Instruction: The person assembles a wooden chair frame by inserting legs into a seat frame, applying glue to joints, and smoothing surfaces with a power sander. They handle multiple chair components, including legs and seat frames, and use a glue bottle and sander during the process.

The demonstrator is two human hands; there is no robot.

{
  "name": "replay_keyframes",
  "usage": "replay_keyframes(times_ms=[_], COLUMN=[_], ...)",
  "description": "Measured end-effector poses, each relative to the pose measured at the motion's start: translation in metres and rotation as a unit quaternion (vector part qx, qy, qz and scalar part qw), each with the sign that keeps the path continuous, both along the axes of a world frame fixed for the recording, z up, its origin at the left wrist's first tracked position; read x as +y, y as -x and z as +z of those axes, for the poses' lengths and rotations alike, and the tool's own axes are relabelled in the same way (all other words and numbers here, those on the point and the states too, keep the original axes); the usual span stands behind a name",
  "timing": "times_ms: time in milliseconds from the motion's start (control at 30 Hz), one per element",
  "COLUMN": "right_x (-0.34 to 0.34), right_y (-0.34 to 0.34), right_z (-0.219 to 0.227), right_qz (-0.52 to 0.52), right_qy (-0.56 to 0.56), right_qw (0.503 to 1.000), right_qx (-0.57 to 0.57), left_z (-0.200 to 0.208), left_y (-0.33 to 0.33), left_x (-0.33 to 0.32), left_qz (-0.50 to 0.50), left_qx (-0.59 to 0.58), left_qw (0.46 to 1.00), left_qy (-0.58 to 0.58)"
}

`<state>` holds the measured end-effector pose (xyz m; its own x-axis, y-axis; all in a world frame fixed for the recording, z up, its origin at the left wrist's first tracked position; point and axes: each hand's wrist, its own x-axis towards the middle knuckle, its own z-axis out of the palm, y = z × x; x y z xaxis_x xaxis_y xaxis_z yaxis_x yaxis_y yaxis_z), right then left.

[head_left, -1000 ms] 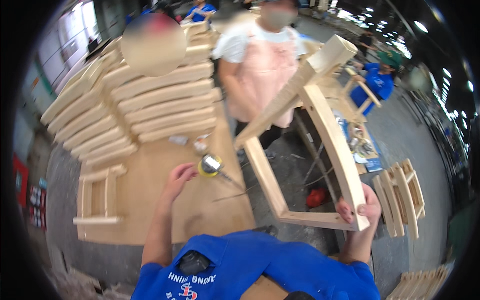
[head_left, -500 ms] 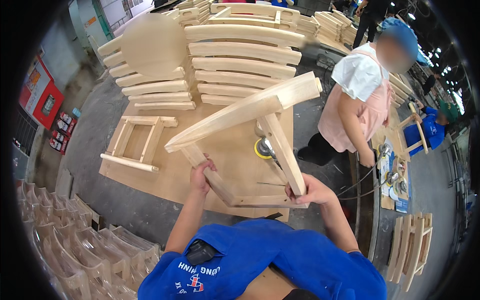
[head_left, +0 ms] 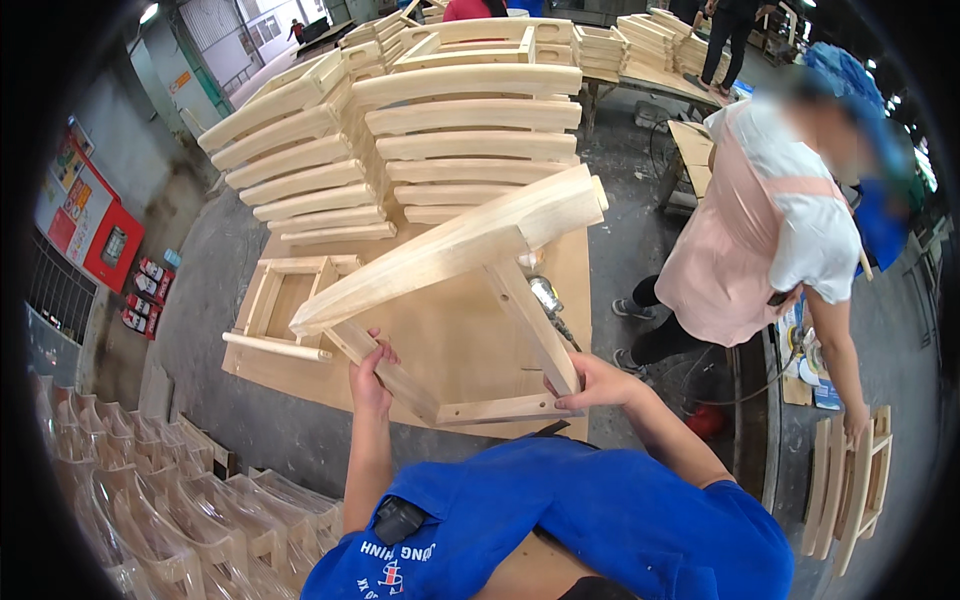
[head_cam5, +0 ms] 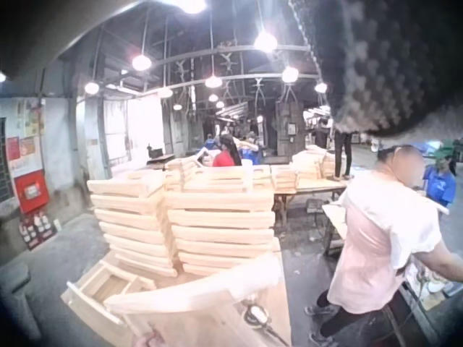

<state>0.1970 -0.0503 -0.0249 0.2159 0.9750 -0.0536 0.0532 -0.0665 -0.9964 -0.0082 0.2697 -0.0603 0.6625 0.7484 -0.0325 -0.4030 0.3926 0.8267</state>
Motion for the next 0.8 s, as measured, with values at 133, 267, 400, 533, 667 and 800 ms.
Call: replay_keyframes(times_ms=[133,267,400,533,667,800], right_x=[0.002,0.006,0.011,0.026,0.035,0.043], right_y=[-0.005,-0.034,-0.052,-0.051,-0.059,-0.070], right_z=[0.007,0.047,0.089,0.092,0.050,-0.032], right_qz=[0.001,-0.152,-0.245,-0.320,-0.364,-0.381], right_qy=[-0.040,-0.196,-0.281,-0.251,-0.239,-0.099], right_qw=[0.998,0.962,0.928,0.912,0.897,0.918], right_qx=[0.051,0.114,0.012,-0.059,-0.077,0.038], left_z=[-0.001,-0.003,-0.002,-0.004,-0.023,-0.070], left_y=[0.003,0.005,0.005,0.006,0.007,-0.004], left_x=[-0.001,-0.002,-0.001,0.003,0.028,0.079], left_qz=[0.006,0.012,0.014,0.001,-0.021,-0.057], left_qx=[0.006,0.016,0.047,0.082,0.141,0.236], left_qw=[1.000,0.999,0.996,0.993,0.987,0.965], left_qy=[-0.012,-0.048,-0.069,-0.080,-0.079,-0.103])
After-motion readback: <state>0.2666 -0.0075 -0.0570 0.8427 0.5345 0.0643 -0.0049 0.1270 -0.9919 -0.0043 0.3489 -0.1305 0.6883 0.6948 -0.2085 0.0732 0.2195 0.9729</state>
